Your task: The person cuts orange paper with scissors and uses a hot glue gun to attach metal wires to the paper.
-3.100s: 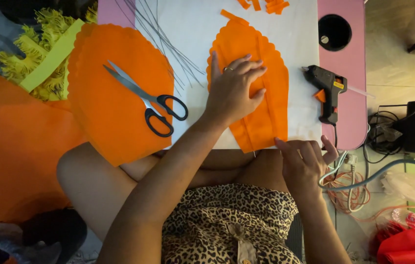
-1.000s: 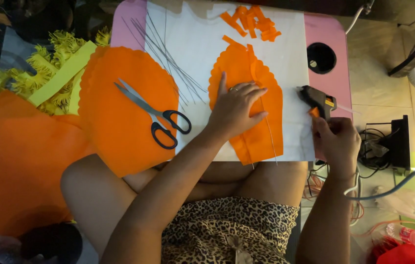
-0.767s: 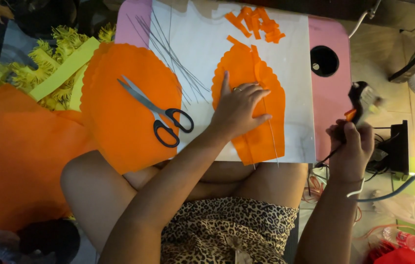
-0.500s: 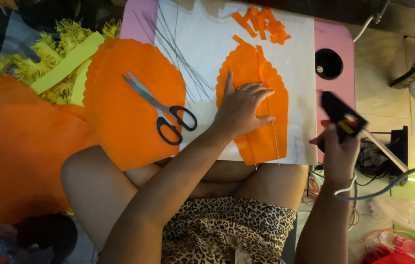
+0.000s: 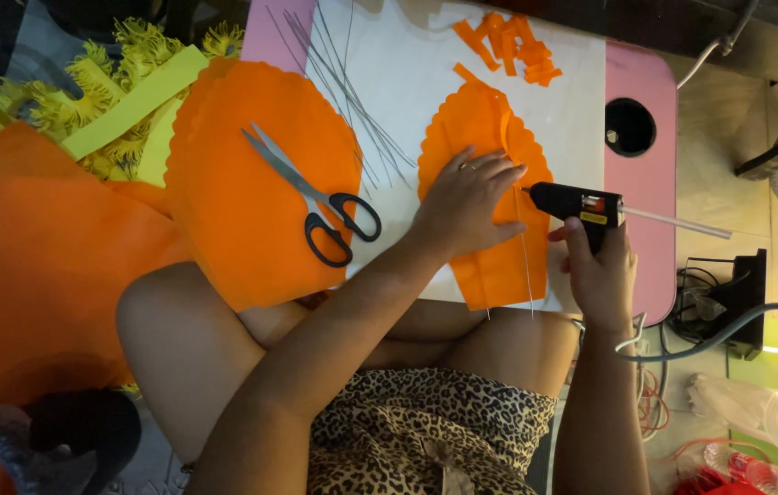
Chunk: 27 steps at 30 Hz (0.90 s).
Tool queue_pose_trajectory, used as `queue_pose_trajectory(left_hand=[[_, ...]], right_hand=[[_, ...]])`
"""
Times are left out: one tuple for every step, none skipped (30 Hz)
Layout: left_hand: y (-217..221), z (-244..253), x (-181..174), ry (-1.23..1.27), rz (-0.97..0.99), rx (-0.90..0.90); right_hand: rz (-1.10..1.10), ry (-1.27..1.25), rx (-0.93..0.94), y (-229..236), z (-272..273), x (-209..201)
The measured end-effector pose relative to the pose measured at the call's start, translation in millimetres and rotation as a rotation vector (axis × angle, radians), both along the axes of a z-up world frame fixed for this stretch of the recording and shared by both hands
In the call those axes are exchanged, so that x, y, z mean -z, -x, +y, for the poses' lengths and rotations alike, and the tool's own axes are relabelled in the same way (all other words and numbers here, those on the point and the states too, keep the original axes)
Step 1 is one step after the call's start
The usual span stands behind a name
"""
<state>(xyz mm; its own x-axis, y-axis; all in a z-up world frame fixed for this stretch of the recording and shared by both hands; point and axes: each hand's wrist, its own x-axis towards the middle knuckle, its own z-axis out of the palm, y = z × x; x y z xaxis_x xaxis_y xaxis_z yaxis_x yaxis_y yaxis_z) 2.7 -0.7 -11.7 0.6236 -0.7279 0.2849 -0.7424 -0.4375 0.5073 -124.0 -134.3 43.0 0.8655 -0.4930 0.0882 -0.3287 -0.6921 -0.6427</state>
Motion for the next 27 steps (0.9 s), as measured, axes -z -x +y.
queue_pose_trajectory(left_hand=[[-0.1, 0.4, 0.7, 0.009, 0.009, 0.009], [-0.1, 0.7, 1.3, 0.018, 0.017, 0.019], [0.2, 1.1, 0.6, 0.019, 0.018, 0.018], [0.5, 1.5, -0.1, 0.018, 0.010, 0.016], [0.8, 1.9, -1.0, 0.018, 0.002, 0.014], [0.7, 2.5, -2.7, 0.018, 0.001, 0.015], [0.8, 2.9, -4.3, 0.012, 0.012, 0.020], [0.9, 3.2, -5.9, 0.005, 0.023, 0.025], [0.8, 3.4, -6.2, 0.005, 0.023, 0.025], [0.8, 3.6, -6.5, 0.008, 0.023, 0.027], [0.9, 4.0, -6.7, 0.012, 0.024, 0.029], [1.1, 4.1, -6.7, 0.011, 0.025, 0.029], [1.0, 4.1, -6.9, 0.009, 0.024, 0.028], [0.9, 4.1, -7.1, 0.007, 0.024, 0.027], [0.7, 4.1, -6.8, 0.007, 0.024, 0.028], [0.5, 4.0, -6.5, 0.004, 0.023, 0.025], [0.8, 3.6, -6.1, 0.001, 0.023, 0.023], [1.3, 4.0, -7.5, 0.001, 0.024, 0.025], [1.2, 4.8, -9.1, -0.009, 0.029, 0.030], [1.0, 5.5, -10.6, -0.018, 0.034, 0.034], [1.2, 5.8, -10.6, -0.018, 0.034, 0.034], [1.4, 6.1, -10.4, -0.010, 0.031, 0.033], [1.8, 6.2, -10.4, -0.002, 0.029, 0.034], [1.7, 5.7, -9.2, -0.002, 0.029, 0.035], [1.3, 4.9, -8.0, -0.008, 0.025, 0.033], [0.8, 4.3, -6.9, -0.014, 0.020, 0.031], [0.7, 4.6, -7.0, -0.014, 0.020, 0.031]], right_hand=[[0.007, -0.016, -0.007, -1.6, -5.1, 5.9], [0.015, -0.031, -0.013, -3.2, -10.4, 11.7], [0.015, -0.031, -0.014, -4.0, -9.2, 9.9], [0.026, -0.026, -0.008, -4.8, -8.2, 8.1], [0.035, -0.021, 0.000, -5.4, -7.0, 6.2], [0.035, -0.021, 0.000, -6.9, -3.8, 2.0], [0.065, -0.030, 0.017, -8.3, -0.9, -2.2], [0.096, -0.039, 0.035, -9.6, 2.0, -6.4], [0.096, -0.039, 0.035, -9.8, 3.9, -8.9], [0.109, -0.029, 0.042, -10.0, 5.9, -11.3], [0.123, -0.019, 0.048, -10.3, 8.0, -13.8], [0.123, -0.019, 0.047, -9.6, 7.6, -12.2], [0.127, -0.016, 0.057, -9.1, 7.0, -10.7], [0.130, -0.013, 0.067, -8.7, 6.5, -9.2], [0.130, -0.013, 0.067, -8.8, 6.0, -8.6], [0.137, -0.016, 0.065, -8.9, 5.5, -8.0], [0.146, -0.019, 0.064, -8.4, 4.9, -7.6], [0.147, -0.019, 0.066, -7.2, 5.2, -7.5], [0.153, -0.003, 0.076, -6.7, 5.7, -7.4], [0.159, 0.012, 0.086, -6.3, 6.2, -7.3], [0.159, 0.012, 0.085, -6.1, 6.7, -8.0], [0.164, 0.009, 0.085, -6.0, 7.2, -8.6], [0.170, 0.007, 0.087, -5.4, 7.6, -9.4], [0.170, 0.006, 0.088, -4.3, 8.8, -10.6], [0.162, 0.016, 0.085, -3.7, 9.7, -11.9], [0.153, 0.025, 0.083, -3.1, 10.7, -13.1], [0.154, 0.025, 0.082, -3.4, 8.6, -10.9]])
